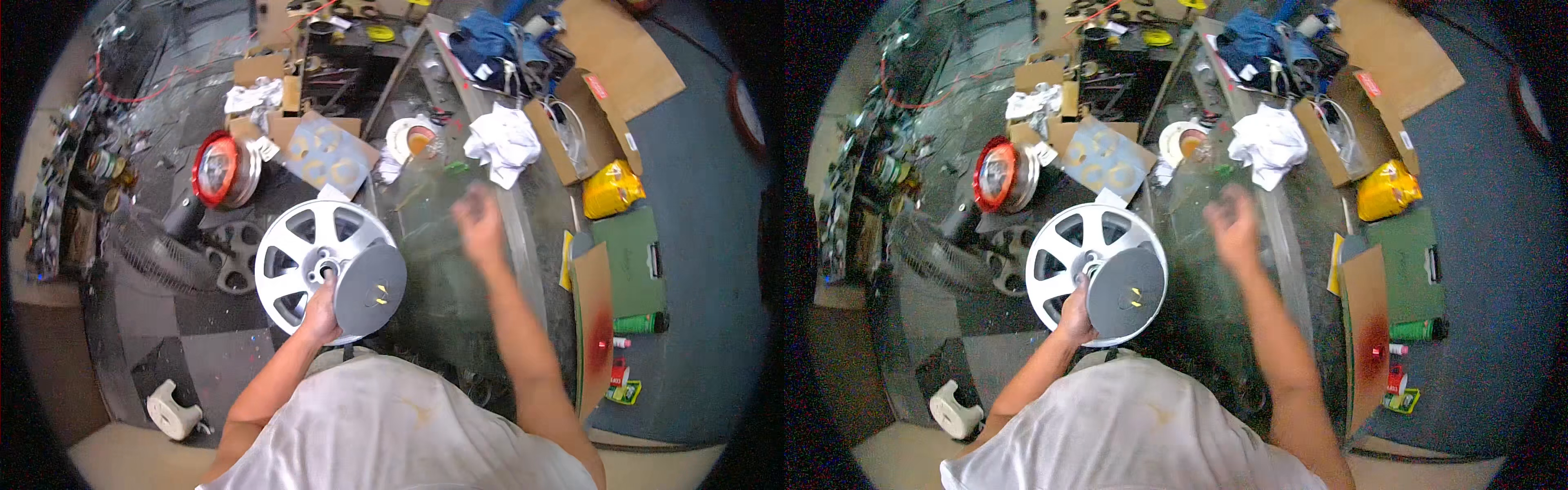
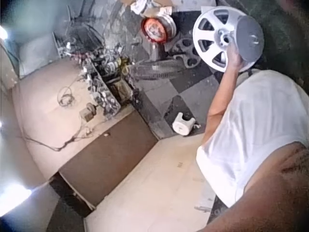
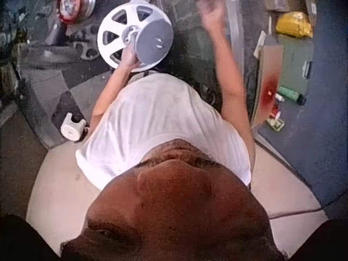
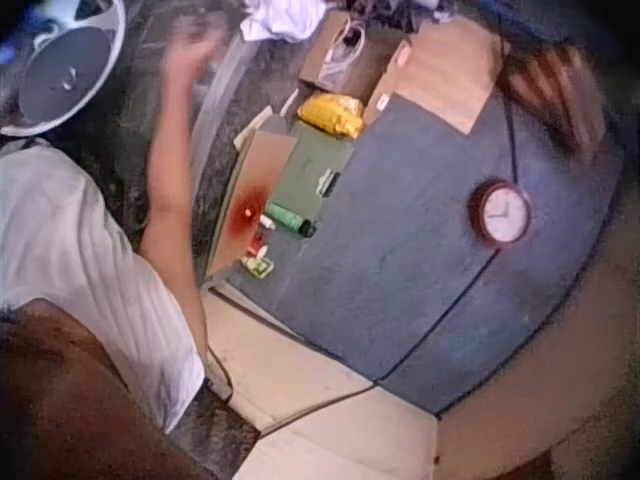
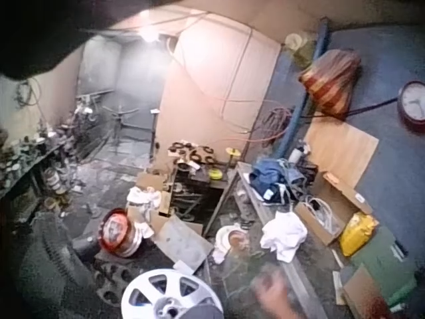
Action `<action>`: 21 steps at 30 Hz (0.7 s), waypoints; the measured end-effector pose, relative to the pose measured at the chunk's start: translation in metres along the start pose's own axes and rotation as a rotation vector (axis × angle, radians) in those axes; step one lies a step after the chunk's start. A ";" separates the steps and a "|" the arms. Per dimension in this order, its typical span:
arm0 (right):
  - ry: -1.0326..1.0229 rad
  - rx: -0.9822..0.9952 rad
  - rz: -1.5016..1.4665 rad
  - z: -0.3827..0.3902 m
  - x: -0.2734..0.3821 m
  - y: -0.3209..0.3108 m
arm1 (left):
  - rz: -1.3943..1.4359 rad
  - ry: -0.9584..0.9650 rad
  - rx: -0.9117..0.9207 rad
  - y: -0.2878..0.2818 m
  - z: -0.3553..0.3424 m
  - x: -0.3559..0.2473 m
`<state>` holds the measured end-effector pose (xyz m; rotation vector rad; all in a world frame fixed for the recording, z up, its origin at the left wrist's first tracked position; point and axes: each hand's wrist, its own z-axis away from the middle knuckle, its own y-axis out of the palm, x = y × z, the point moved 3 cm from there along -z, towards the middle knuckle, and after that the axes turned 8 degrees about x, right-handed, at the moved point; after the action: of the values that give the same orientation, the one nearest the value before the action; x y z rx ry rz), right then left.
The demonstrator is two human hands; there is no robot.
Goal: Preparing, cleaning, and spray painting various circular car parts in a workshop and spray booth.
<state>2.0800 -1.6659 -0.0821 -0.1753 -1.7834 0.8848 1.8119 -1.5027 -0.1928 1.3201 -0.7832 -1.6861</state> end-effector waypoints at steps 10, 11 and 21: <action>0.139 -0.105 0.714 -0.185 -0.047 -0.123 | -0.971 -0.029 -0.145 0.006 0.032 0.013; 0.110 -0.248 0.710 -0.192 -0.057 -0.143 | -0.672 -0.087 -0.095 -0.003 0.028 0.024; -0.211 -0.845 0.064 -0.104 0.030 -0.292 | 0.129 -0.122 0.055 0.016 0.006 -0.016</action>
<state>2.2433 -1.8087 0.1414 -0.7006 -2.2698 0.1403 1.8111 -1.4956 -0.1706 1.1859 -0.9717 -1.6639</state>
